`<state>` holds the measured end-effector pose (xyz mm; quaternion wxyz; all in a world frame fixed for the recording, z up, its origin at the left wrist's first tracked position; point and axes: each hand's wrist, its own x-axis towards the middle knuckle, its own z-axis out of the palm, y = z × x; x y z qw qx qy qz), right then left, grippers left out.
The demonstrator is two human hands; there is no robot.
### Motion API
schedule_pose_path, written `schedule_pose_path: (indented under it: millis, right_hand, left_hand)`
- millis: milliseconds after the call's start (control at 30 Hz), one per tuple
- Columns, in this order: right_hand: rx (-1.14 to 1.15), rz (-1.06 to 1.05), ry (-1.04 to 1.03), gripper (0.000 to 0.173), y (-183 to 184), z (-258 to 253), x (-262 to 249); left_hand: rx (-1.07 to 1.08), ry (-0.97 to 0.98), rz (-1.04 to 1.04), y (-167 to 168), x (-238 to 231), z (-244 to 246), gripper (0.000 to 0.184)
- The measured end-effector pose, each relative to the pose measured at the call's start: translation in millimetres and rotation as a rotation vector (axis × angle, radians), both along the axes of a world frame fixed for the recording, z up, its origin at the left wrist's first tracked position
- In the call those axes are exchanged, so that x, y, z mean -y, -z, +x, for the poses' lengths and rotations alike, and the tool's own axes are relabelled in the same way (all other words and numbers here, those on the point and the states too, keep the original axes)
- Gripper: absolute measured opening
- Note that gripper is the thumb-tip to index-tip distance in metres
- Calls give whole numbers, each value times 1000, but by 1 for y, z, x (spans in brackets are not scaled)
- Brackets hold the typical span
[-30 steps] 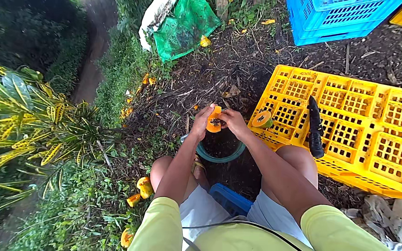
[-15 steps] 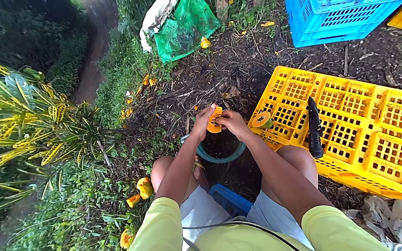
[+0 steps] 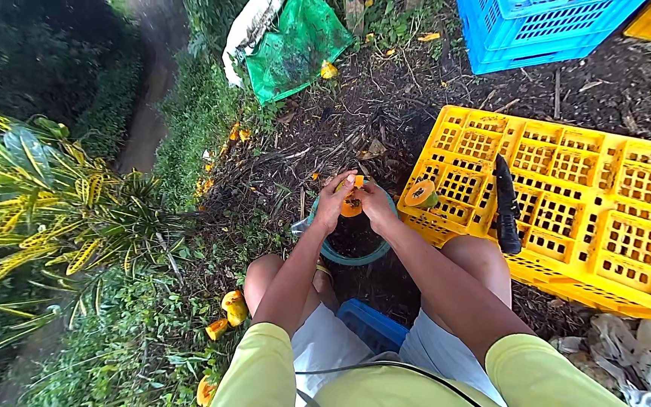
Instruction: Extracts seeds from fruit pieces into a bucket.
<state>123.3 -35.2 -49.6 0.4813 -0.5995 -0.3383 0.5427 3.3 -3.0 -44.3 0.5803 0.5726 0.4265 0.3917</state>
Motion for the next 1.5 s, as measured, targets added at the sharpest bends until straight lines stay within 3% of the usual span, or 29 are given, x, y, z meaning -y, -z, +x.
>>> schedule_pose_path:
  millis: [167, 367, 633, 767, 1133, 1367, 1500]
  right_hand:
    - [-43, -3, -6, 36, -11, 2, 1]
    - [-4, 21, -17, 28, -5, -1, 5]
    - [-24, 15, -23, 35, 0, 5, -3]
    - [52, 37, 5, 32, -1, 0, 3]
    - [192, 66, -30, 24, 7, 4, 3]
    - [-216, 51, -7, 19, 0, 13, -3]
    - [-37, 165, -57, 29, 4, 8, -3]
  left_hand:
    - [47, -11, -33, -2, -6, 0, 42]
    - [-58, 30, -7, -2, 7, -4, 46]
    - [86, 40, -219, -6, -3, -4, 42]
    - [8, 86, -136, 0, 0, 0, 41]
    - [-74, -37, -59, -8, 10, 10, 38]
    - [145, -55, -333, -22, -5, -9, 48]
    - [156, -93, -380, -18, -5, -10, 50]
